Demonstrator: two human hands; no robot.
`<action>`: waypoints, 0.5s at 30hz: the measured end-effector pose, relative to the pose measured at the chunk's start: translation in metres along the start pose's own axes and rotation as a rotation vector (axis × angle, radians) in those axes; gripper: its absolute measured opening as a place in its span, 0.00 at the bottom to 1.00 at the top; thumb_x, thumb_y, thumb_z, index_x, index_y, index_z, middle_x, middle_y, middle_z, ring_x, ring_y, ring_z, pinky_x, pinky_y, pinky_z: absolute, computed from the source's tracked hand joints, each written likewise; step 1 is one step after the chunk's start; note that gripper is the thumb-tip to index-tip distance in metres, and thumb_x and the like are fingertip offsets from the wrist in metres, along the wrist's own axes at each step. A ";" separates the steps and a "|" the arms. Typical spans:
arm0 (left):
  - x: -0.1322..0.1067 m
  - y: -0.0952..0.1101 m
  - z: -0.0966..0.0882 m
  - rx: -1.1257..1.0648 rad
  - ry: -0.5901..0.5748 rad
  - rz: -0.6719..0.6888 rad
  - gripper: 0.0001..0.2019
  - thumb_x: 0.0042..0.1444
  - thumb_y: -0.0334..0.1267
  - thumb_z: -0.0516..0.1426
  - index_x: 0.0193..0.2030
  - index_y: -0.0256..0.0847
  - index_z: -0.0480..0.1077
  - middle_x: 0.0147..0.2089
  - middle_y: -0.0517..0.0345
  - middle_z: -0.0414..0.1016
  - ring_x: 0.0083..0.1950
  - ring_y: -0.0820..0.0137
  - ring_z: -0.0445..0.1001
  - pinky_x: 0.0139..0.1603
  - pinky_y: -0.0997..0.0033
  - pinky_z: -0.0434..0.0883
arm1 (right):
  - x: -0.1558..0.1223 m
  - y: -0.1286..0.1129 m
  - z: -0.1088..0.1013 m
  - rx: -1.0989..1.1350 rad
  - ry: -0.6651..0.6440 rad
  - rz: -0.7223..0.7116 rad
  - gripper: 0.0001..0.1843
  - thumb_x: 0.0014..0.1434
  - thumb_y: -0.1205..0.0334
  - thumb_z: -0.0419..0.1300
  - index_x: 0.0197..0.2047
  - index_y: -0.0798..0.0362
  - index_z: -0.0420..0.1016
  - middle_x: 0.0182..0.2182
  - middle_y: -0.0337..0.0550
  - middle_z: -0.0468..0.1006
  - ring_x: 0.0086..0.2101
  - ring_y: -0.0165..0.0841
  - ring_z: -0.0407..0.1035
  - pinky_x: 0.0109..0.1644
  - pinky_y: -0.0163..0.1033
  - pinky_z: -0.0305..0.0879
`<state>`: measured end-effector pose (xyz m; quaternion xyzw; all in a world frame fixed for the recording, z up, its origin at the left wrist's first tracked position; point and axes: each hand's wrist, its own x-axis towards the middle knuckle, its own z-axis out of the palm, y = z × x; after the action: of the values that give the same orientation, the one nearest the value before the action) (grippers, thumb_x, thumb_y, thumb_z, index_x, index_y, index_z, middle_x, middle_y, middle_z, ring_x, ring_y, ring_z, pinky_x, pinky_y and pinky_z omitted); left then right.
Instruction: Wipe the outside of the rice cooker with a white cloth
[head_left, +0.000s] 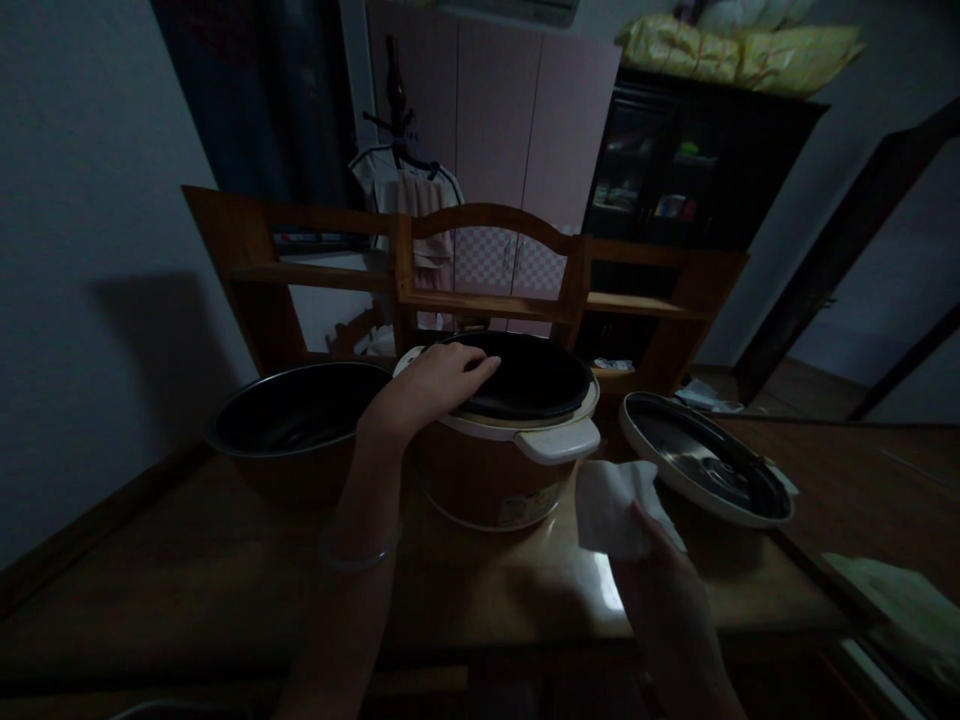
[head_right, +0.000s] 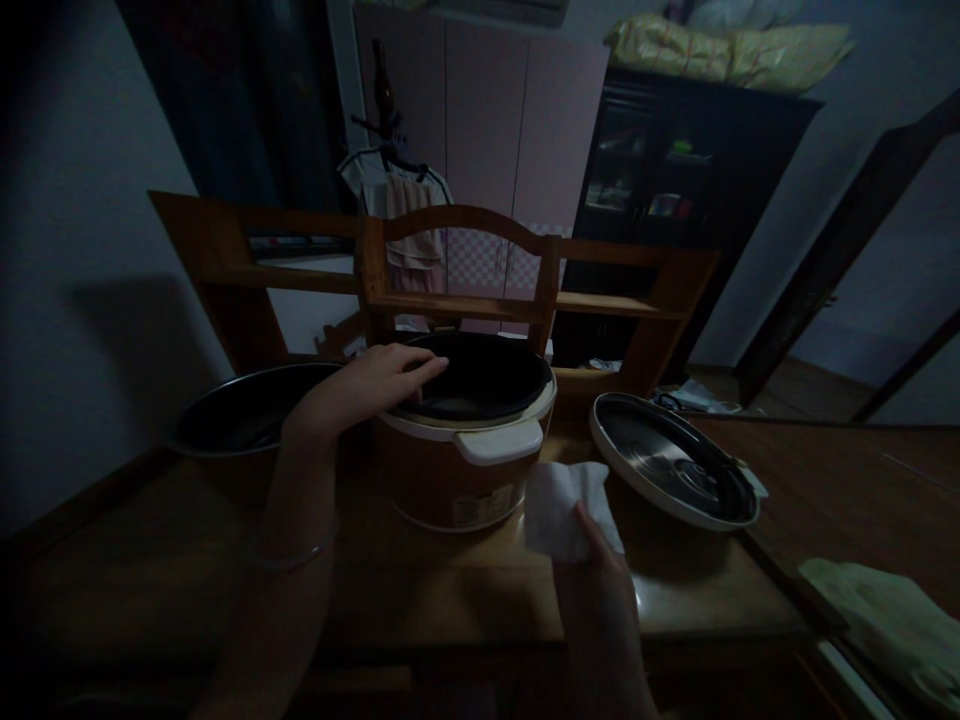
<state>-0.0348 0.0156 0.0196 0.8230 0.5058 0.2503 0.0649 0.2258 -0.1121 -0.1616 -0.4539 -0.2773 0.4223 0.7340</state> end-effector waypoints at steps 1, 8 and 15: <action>-0.001 -0.001 -0.001 -0.016 -0.006 0.003 0.24 0.69 0.53 0.48 0.44 0.42 0.81 0.35 0.54 0.83 0.41 0.63 0.80 0.39 0.69 0.67 | 0.006 -0.002 0.001 -0.040 0.055 -0.037 0.23 0.53 0.57 0.69 0.53 0.47 0.82 0.45 0.44 0.85 0.52 0.47 0.77 0.54 0.49 0.75; 0.002 -0.009 -0.001 -0.082 -0.034 0.009 0.24 0.68 0.55 0.48 0.39 0.42 0.80 0.32 0.56 0.81 0.38 0.64 0.78 0.36 0.69 0.65 | 0.033 0.010 0.048 -0.203 0.207 -0.176 0.37 0.63 0.39 0.58 0.68 0.53 0.70 0.64 0.49 0.74 0.64 0.48 0.66 0.69 0.55 0.58; 0.003 -0.008 -0.001 -0.057 -0.028 -0.003 0.24 0.69 0.54 0.48 0.41 0.42 0.80 0.33 0.56 0.81 0.38 0.64 0.79 0.36 0.70 0.65 | 0.019 0.041 0.084 -0.231 -0.079 -0.121 0.41 0.67 0.34 0.52 0.75 0.48 0.59 0.69 0.46 0.68 0.69 0.42 0.60 0.72 0.51 0.54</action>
<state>-0.0406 0.0222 0.0183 0.8234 0.4987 0.2532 0.0958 0.1539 -0.0498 -0.1615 -0.5009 -0.3795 0.3601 0.6895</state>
